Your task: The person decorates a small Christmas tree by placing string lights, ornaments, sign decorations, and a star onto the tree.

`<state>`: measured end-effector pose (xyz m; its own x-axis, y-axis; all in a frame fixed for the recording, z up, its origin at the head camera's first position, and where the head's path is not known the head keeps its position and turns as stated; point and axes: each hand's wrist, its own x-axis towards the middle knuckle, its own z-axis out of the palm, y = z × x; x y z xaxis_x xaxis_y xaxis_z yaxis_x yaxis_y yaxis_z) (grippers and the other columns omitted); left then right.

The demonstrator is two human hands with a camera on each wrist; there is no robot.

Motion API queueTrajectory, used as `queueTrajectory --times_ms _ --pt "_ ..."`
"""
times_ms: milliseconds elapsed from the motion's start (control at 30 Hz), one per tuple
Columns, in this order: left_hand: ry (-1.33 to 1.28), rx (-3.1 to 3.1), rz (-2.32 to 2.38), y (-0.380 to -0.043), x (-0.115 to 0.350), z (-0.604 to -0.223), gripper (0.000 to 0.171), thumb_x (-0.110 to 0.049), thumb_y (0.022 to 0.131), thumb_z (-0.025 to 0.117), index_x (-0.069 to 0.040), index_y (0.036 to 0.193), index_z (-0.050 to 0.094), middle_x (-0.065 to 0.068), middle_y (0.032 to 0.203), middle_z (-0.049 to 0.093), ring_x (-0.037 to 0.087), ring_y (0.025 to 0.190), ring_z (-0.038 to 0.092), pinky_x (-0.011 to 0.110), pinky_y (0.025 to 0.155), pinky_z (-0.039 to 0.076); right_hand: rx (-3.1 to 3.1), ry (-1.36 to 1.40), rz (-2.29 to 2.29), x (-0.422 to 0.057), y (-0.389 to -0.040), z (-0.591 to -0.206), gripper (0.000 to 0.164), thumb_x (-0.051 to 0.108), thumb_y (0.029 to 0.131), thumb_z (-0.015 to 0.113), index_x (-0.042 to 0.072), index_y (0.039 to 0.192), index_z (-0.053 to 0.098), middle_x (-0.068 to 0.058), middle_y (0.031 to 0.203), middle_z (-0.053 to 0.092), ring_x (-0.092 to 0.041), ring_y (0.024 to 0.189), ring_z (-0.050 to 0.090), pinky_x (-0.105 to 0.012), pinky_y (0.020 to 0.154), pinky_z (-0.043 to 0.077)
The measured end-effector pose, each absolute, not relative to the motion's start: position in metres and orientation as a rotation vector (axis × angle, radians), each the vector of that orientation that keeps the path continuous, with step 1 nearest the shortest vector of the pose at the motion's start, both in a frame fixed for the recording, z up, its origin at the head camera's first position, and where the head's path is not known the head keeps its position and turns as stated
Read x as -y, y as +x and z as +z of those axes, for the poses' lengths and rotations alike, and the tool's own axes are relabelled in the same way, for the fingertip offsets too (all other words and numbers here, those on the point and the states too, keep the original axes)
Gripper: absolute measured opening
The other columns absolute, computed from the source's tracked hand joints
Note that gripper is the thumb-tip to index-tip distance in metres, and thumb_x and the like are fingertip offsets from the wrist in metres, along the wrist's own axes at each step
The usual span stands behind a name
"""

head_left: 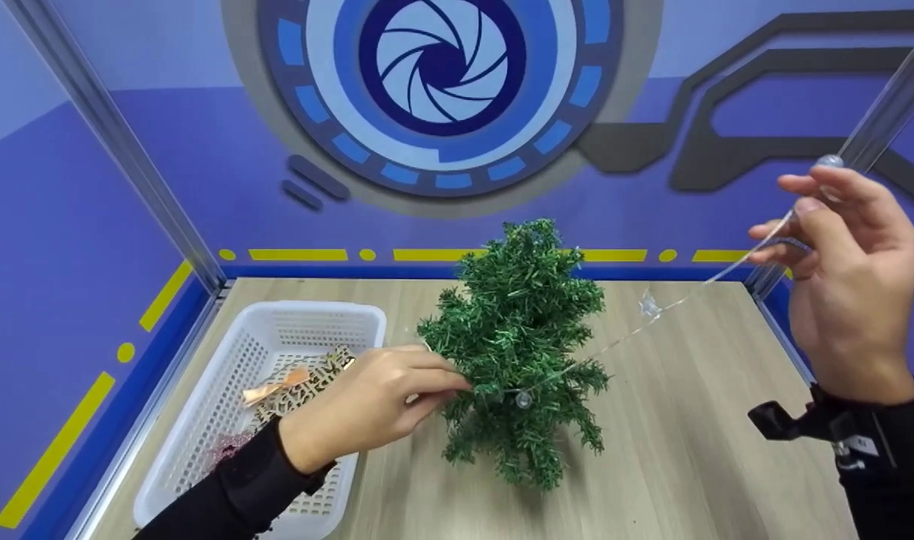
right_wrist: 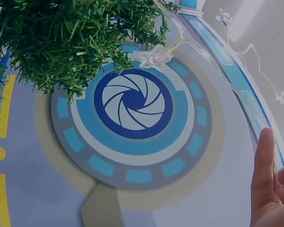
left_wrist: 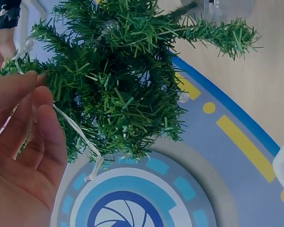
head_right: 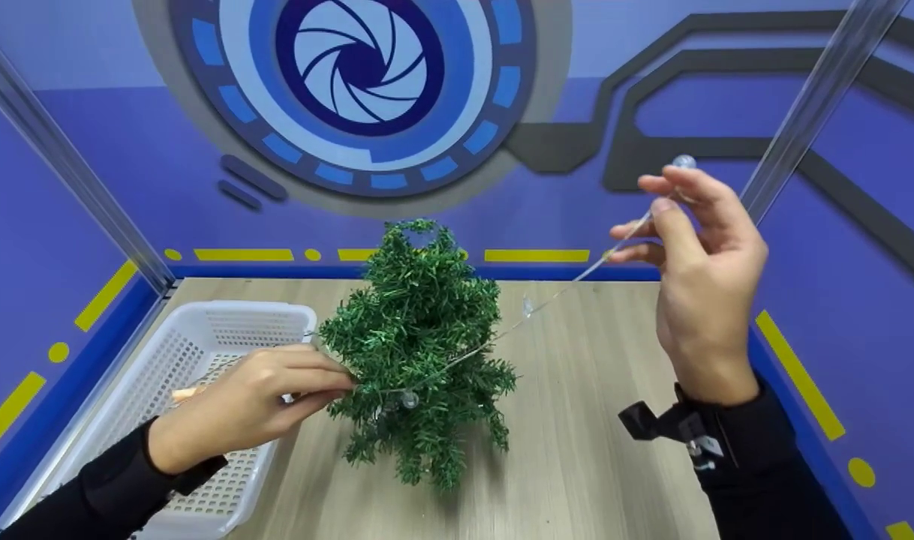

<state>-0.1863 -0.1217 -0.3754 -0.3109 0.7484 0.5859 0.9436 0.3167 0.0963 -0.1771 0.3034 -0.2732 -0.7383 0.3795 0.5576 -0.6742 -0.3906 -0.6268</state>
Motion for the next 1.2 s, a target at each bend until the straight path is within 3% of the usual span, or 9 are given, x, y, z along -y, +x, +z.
queueTrajectory --times_ms 733,900,1033,1200 --pt "-1.461 2.222 -0.612 -0.186 0.123 -0.375 0.022 -0.017 0.092 0.069 -0.022 0.113 0.073 -0.008 0.11 0.074 0.006 0.097 0.068 0.022 0.087 0.056 1.348 0.531 2.169 -0.291 -0.215 -0.236 0.037 -0.013 0.09 0.061 -0.018 0.125 0.051 -0.03 0.111 0.065 -0.041 0.073 0.071 -0.041 0.061 0.061" --pt "-1.462 2.197 -0.627 -0.188 0.123 -0.373 0.019 -0.017 0.091 0.07 -0.021 0.109 0.074 -0.008 0.107 0.075 0.005 0.093 0.069 0.02 0.083 0.056 1.495 0.5 2.117 -0.287 -0.233 -0.238 0.04 -0.008 0.09 0.063 -0.01 0.129 0.052 -0.028 0.11 0.066 -0.035 0.066 0.068 -0.036 0.056 0.059" --pt "-1.474 2.09 -0.752 -0.189 0.122 -0.36 0.016 -0.011 0.089 0.07 -0.018 0.102 0.075 -0.007 0.097 0.076 -0.001 0.075 0.065 0.01 0.068 0.052 1.585 0.458 2.12 -0.282 -0.246 -0.242 0.043 -0.005 0.09 0.066 -0.001 0.13 0.05 -0.025 0.107 0.068 -0.027 0.058 0.059 -0.03 0.05 0.053" --pt "-1.408 2.012 -0.91 -0.197 0.118 -0.334 0.013 -0.005 0.089 0.067 -0.014 0.096 0.073 -0.007 0.085 0.073 -0.003 0.058 0.049 0.005 0.054 0.04 1.657 0.453 2.103 -0.269 -0.257 -0.236 0.045 0.0 0.09 0.068 0.004 0.13 0.048 -0.025 0.109 0.069 -0.025 0.057 0.055 -0.032 0.055 0.055"
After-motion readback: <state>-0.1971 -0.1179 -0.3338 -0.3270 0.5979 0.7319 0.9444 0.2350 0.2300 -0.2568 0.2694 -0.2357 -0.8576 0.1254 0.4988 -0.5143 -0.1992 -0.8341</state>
